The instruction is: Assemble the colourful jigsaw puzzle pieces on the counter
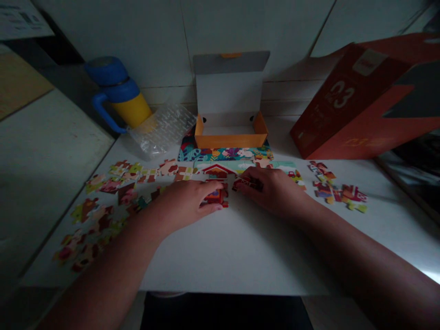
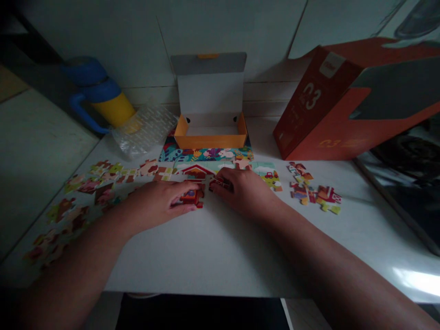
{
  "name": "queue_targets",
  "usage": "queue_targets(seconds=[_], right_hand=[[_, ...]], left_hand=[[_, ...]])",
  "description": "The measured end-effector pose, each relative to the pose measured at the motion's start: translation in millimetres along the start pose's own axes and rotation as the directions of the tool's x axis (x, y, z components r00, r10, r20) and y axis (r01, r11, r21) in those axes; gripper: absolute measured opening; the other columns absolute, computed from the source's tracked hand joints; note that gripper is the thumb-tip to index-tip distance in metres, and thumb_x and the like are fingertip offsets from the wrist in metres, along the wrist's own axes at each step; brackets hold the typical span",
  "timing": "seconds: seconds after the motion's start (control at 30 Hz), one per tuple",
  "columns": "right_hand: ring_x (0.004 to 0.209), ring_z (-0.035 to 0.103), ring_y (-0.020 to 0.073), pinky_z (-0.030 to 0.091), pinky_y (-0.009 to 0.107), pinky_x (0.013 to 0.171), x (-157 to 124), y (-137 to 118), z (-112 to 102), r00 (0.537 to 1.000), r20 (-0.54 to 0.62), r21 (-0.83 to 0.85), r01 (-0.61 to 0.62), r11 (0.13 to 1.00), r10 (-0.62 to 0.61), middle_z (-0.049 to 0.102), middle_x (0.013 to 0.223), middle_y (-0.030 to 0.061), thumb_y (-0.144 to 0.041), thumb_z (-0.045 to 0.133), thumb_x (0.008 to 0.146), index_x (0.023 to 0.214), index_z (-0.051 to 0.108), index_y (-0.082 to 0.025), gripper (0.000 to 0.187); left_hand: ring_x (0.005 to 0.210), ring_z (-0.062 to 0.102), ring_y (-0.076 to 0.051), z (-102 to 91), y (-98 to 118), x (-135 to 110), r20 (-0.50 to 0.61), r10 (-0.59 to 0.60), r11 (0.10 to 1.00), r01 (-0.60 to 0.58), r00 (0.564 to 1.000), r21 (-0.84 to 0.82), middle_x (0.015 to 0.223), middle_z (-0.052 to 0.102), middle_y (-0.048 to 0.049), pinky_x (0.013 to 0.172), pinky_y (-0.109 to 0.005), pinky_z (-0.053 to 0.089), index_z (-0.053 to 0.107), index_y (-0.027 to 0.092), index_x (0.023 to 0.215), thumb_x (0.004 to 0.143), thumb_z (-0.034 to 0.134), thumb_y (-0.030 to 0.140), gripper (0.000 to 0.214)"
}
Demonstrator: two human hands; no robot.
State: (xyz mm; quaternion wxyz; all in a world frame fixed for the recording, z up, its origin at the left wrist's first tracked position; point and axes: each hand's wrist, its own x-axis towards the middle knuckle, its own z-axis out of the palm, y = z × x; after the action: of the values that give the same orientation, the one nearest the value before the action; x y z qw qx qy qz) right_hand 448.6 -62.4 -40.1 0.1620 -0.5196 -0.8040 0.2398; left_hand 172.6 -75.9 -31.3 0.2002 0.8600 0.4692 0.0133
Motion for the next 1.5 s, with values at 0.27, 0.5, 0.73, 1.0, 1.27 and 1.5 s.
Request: queue_targets(seconds=[0.27, 0.5, 0.73, 1.0, 1.27, 1.5], right_hand=[[0.065, 0.056, 0.0159, 0.032, 0.03, 0.061, -0.3, 3.1, 1.4, 1.0, 0.0, 0.001, 0.031, 1.0, -0.031, 0.07, 0.078, 0.0033, -0.047, 0.063, 0.103, 0.097, 0.072, -0.021, 0.028], [0.067, 0.059, 0.0166, 0.034, 0.03, 0.062, -0.9, 3.0, 1.1, 0.999, -0.003, -0.012, 0.036, 0.999, -0.036, 0.071, 0.08, 0.0041, -0.046, 0.063, 0.103, 0.101, 0.073, -0.022, 0.027], [0.066, 0.058, 0.0165, 0.033, 0.03, 0.061, 0.3, 2.3, 0.0, 1.0, 0.009, -0.037, 0.023, 0.999, -0.022, 0.071, 0.08, 0.004, -0.048, 0.062, 0.103, 0.101, 0.074, -0.021, 0.029], [0.065, 0.056, 0.016, 0.032, 0.03, 0.06, -0.7, -0.9, -0.8, 1.0, 0.022, -0.035, 0.011, 0.999, -0.011, 0.071, 0.079, 0.0042, -0.046, 0.061, 0.103, 0.101, 0.074, -0.021, 0.029], [0.064, 0.056, 0.0156, 0.033, 0.03, 0.06, -1.1, 1.3, -1.1, 0.999, 0.013, 0.024, 0.03, 0.999, -0.03, 0.071, 0.078, 0.003, -0.046, 0.064, 0.103, 0.101, 0.075, -0.021, 0.028], [0.065, 0.056, 0.0147, 0.038, 0.028, 0.06, -1.9, 2.5, 2.2, 0.994, 0.07, 0.295, 0.057, 0.954, -0.081, 0.07, 0.077, 0.0, -0.051, 0.071, 0.101, 0.104, 0.076, -0.021, 0.031]], left_hand=[[0.109, 0.079, -0.03, -0.1, 2.6, -0.4, -0.025, 0.02, 1.0, -0.02, 0.999, -0.002, 0.13, 0.081, -0.0086, 0.089, -0.039, 0.059, 0.067, 0.034, 0.15, 0.103, 0.071, 0.051, 0.05], [0.072, 0.07, -0.021, -0.8, 1.3, -0.2, -0.016, -0.019, 1.0, 0.018, 1.0, -0.022, 0.087, 0.077, -0.0029, 0.069, -0.032, 0.047, 0.067, 0.03, 0.15, 0.102, 0.073, 0.049, 0.052], [0.072, 0.067, -0.02, -5.7, 4.6, 1.1, 0.018, -0.068, 0.998, 0.068, 0.998, 0.009, 0.085, 0.073, -0.0023, 0.066, -0.031, 0.042, 0.07, 0.027, 0.144, 0.102, 0.072, 0.047, 0.047], [0.067, 0.063, -0.018, -2.2, 6.9, 1.0, 0.0, -0.025, 1.0, 0.025, 1.0, 0.015, 0.082, 0.071, -0.001, 0.062, -0.03, 0.036, 0.073, 0.024, 0.127, 0.104, 0.069, 0.049, 0.033], [0.065, 0.059, -0.017, 0.3, 3.7, 0.7, -0.026, -0.001, 1.0, 0.001, 1.0, -0.01, 0.079, 0.069, 0.0001, 0.061, -0.03, 0.033, 0.073, 0.025, 0.126, 0.103, 0.071, 0.049, 0.033], [0.07, 0.059, -0.013, -1.8, 13.9, 2.3, -0.196, 0.016, 0.949, -0.076, 0.98, -0.305, 0.082, 0.066, 0.0018, 0.066, -0.028, 0.041, 0.076, 0.023, 0.117, 0.103, 0.072, 0.044, 0.025]])
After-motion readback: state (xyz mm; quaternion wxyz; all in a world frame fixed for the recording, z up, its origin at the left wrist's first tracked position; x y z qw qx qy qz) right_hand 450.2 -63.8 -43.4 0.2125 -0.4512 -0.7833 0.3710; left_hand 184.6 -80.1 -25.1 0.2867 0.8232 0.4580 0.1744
